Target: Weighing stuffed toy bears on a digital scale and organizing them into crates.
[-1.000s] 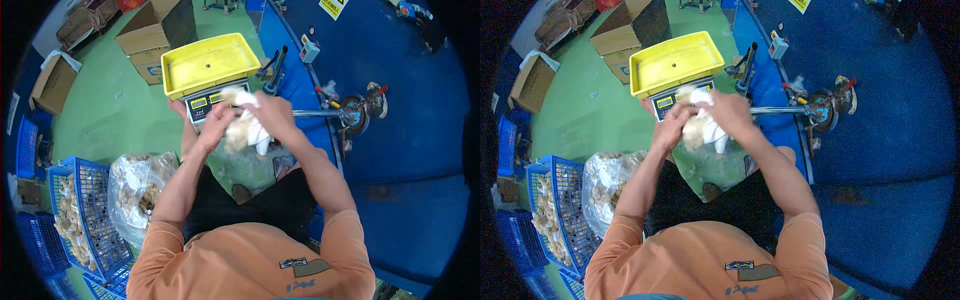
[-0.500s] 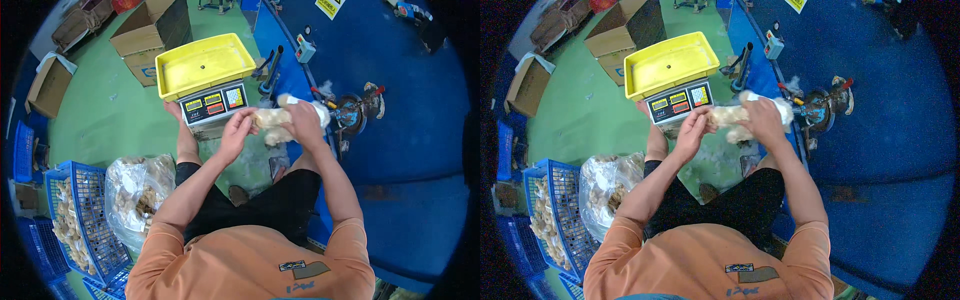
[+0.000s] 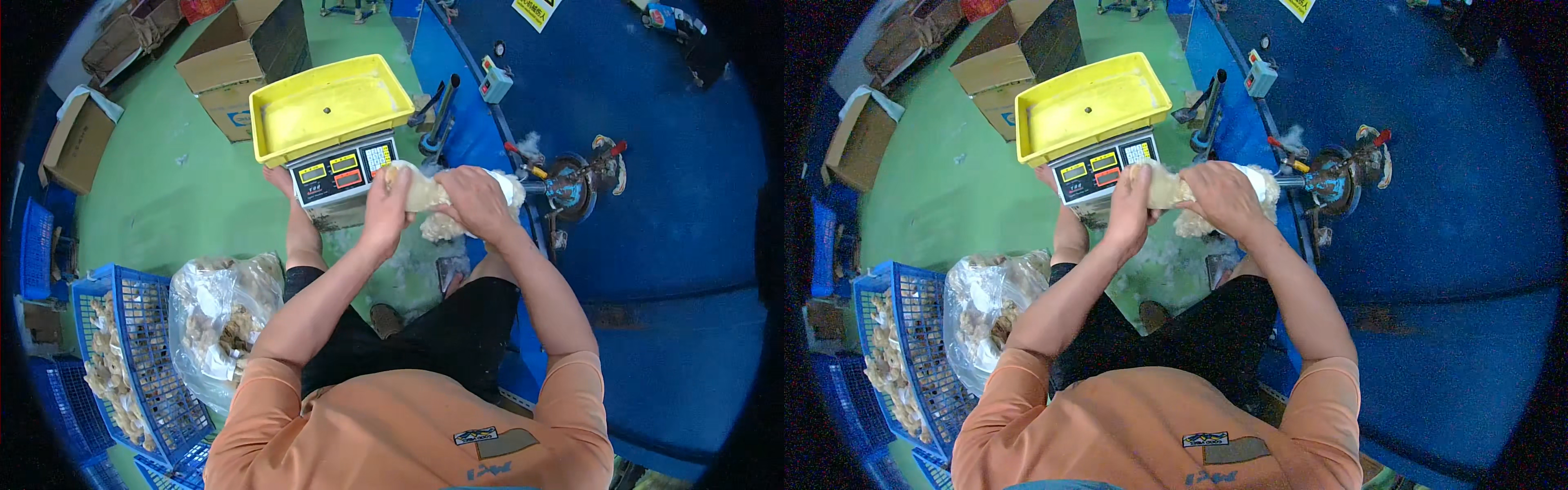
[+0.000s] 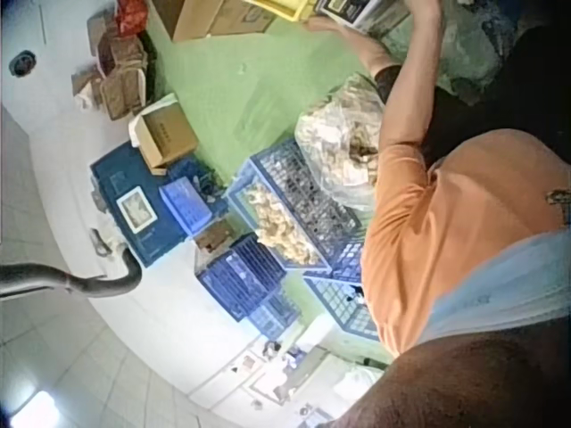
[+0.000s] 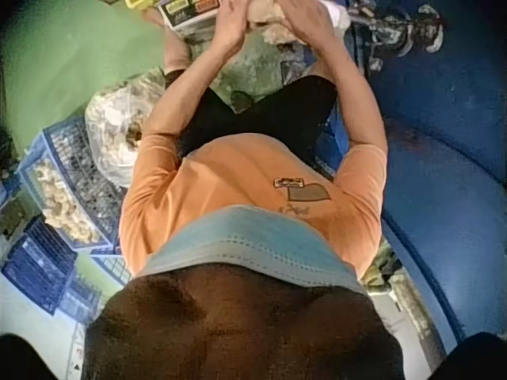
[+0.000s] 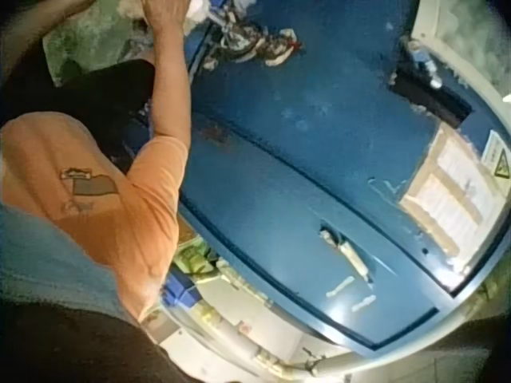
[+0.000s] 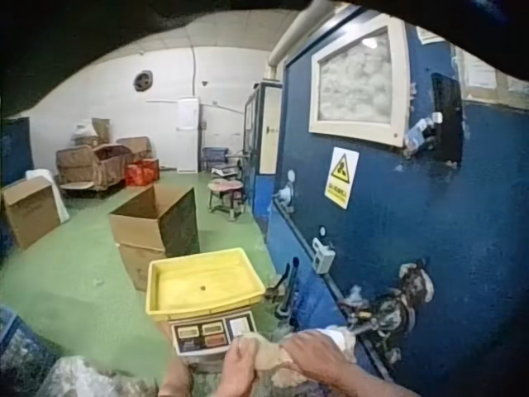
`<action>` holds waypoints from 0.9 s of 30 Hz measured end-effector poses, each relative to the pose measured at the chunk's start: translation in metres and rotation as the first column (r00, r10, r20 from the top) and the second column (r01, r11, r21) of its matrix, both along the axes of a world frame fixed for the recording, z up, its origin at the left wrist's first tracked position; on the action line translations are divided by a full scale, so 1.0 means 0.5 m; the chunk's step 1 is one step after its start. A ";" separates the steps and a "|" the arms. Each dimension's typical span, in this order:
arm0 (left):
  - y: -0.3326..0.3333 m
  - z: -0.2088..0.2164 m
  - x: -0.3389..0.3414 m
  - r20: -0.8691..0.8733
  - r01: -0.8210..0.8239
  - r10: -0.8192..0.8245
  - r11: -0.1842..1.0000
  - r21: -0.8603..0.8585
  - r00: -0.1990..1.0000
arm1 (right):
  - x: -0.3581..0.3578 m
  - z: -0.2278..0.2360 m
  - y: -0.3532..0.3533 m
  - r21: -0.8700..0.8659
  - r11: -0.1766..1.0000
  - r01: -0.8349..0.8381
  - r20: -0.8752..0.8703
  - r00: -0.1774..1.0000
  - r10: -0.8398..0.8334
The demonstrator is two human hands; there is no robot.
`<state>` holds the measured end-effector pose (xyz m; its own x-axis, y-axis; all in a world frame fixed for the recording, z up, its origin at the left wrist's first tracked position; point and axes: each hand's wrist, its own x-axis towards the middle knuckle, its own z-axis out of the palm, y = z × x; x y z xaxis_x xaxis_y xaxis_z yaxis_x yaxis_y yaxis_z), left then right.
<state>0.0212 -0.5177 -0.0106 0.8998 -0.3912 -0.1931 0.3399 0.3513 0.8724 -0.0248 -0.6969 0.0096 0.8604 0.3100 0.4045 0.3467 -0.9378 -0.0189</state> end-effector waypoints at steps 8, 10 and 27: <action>0.072 -0.086 0.037 -0.236 0.023 -0.172 0.851 -0.525 0.956 | 0.029 0.002 0.064 -0.003 1.000 -0.015 -0.089 0.996 0.014; 0.086 -0.103 0.043 -0.288 0.003 -0.250 0.760 -0.649 0.924 | 0.035 0.000 0.083 -0.026 1.000 0.000 -0.056 0.998 -0.002; -0.030 -0.001 -0.010 0.125 0.039 -0.043 0.999 0.030 0.991 | 0.024 -0.005 -0.073 0.314 0.729 0.608 -0.046 0.777 -0.628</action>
